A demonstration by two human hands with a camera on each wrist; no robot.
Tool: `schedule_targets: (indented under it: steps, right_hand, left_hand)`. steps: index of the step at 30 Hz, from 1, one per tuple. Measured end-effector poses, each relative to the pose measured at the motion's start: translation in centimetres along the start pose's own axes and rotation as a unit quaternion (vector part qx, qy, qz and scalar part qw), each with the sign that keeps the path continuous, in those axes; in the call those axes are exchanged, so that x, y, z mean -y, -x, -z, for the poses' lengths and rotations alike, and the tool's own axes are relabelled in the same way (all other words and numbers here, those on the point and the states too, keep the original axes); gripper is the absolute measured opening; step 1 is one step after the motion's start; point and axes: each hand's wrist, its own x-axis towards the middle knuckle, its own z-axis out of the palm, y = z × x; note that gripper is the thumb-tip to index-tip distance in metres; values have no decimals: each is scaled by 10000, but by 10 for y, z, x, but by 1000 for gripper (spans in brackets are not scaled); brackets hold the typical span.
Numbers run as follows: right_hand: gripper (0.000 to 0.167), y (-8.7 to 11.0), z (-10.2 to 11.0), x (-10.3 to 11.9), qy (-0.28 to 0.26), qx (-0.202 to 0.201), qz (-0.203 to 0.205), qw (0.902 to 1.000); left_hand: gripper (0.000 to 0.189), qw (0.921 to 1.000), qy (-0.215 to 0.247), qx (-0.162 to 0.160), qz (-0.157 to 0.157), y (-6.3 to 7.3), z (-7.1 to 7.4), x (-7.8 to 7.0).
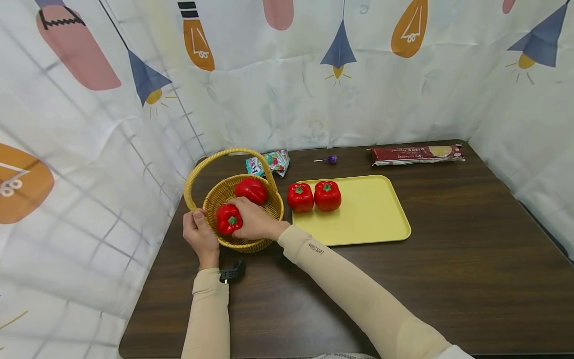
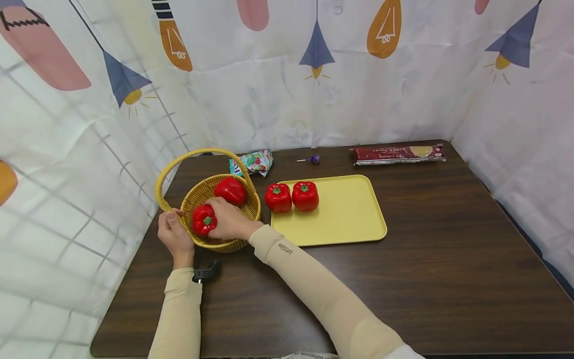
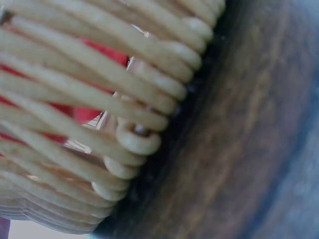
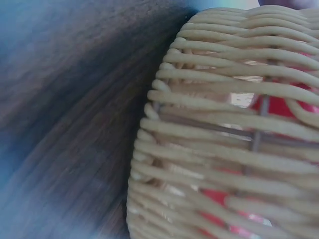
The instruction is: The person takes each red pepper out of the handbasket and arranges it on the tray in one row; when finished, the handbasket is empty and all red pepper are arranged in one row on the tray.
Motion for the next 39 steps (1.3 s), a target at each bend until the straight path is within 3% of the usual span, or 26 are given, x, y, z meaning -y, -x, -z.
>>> schedule_targets:
  steps: [6,15,21,27,39]
  right_hand:
    - [85,16,10,-3,-502,-292,-130,9982]
    - [87,39,20,-13,-1028,-865,-252,9906]
    - [83,57,26,-17,-1197,-1281,-126,9844]
    - [79,77,30,-19,-1719,-1630,50,9715]
    - [68,114,51,-35,-2407,-2301,380,9422]
  left_hand:
    - [70,9999,-97,-45,6,1,-1,1]
    - [77,10000,-89,-30,-16,1,0,2]
    - [64,10000,-30,-54,-12,0,-1,1]
    - [80,10000,-30,-76,15,0,0,2]
    - [78,10000,-36,-37,34,1,0,3]
